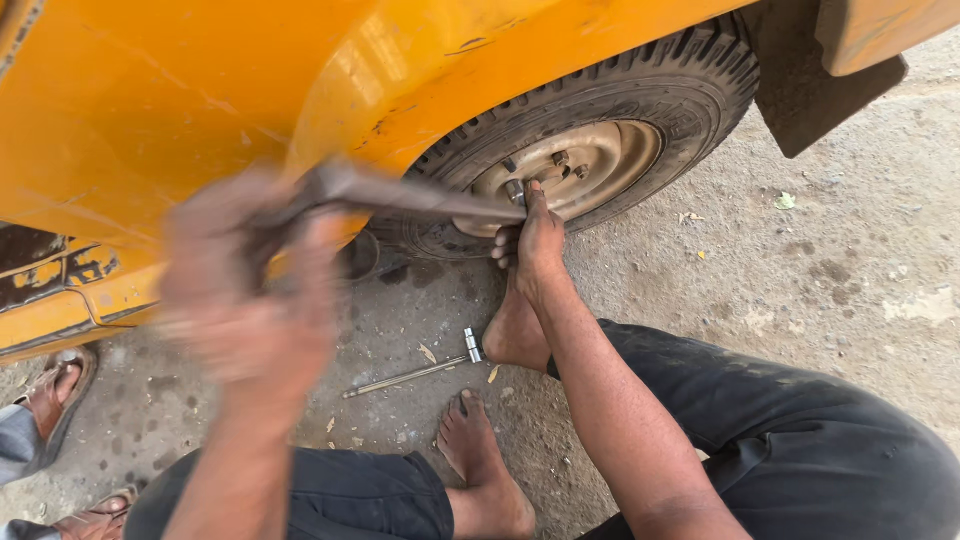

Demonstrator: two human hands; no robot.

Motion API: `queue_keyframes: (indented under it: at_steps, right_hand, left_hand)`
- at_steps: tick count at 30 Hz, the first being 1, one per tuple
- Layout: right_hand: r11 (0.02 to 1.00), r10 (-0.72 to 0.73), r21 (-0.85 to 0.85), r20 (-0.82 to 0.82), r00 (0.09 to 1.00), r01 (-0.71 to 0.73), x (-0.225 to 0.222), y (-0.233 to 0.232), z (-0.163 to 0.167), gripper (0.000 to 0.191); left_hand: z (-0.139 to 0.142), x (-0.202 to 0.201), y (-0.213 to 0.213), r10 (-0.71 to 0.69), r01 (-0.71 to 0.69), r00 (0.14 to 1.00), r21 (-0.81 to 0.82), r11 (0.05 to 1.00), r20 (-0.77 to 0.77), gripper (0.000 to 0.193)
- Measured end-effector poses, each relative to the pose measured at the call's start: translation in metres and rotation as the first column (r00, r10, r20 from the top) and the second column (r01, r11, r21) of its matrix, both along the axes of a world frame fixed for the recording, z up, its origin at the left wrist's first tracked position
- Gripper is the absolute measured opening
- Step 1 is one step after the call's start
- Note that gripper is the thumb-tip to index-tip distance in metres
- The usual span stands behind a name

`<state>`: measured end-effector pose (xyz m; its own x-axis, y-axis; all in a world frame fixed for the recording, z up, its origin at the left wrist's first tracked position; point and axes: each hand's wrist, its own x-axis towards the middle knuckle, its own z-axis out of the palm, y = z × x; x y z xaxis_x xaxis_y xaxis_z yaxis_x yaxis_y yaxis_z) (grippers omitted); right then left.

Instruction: The person lifts a tire and mounts it onto the wheel hub of a yellow vehicle. They then insert lug nuts by hand and tighten them using a lug wrench to secure the tire in place.

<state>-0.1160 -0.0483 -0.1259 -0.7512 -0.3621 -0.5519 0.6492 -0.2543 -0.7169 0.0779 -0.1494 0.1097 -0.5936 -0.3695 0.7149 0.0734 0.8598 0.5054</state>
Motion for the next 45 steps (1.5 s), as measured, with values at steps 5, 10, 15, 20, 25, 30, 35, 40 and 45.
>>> queue_keyframes:
  at_steps: [5,10,15,20,25,30,35,40,45]
  right_hand:
    - [0.994,-0.075,-0.092,-0.122,0.99,0.064,0.007,0.008,-0.028,0.049]
    - [0.982,-0.158,-0.143,-0.23,0.96,0.127,0.011,0.02,-0.047,0.047]
    - [0.954,-0.251,-0.227,-0.262,0.932,0.193,0.0,0.031,-0.025,0.045]
    - [0.987,-0.073,-0.154,-0.112,0.991,0.056,-0.001,0.04,0.003,0.047]
    - [0.998,0.048,0.045,0.096,0.994,-0.052,-0.003,0.049,-0.009,0.057]
    - [0.78,0.078,0.509,-0.654,0.752,0.363,0.002,0.072,-0.032,0.052]
    - [0.805,0.498,0.425,-0.863,-0.082,0.415,-0.006,0.064,-0.018,0.064]
    - [0.82,0.461,0.459,-0.884,0.081,0.343,-0.008,0.072,0.017,0.038]
    - [0.948,0.039,0.17,-0.9,0.434,0.269,-0.002,0.092,0.068,0.034]
  left_hand:
    - [-0.04,-0.119,0.084,-0.446,0.471,0.881,-0.191,0.861,0.16,0.054]
    - [-0.098,-0.151,0.136,-0.46,0.494,0.867,-0.206,0.845,0.192,0.07]
    - [-0.133,-0.08,0.085,-0.405,0.412,0.78,0.095,0.906,0.477,0.06]
    - [-0.138,-0.011,0.024,-0.26,0.234,0.728,0.126,0.964,0.635,0.051]
    - [-0.142,0.012,0.02,-0.233,0.162,0.749,0.17,0.972,0.62,0.045]
    - [-0.148,0.011,0.04,-0.274,0.266,0.73,0.109,0.958,0.626,0.042]
    - [-0.145,0.018,0.03,-0.26,0.242,0.699,0.121,0.963,0.666,0.041]
    - [-0.148,0.021,0.023,-0.225,0.196,0.665,0.124,0.973,0.713,0.043]
    - [-0.162,0.013,0.018,-0.275,0.205,0.639,0.185,0.961,0.718,0.066]
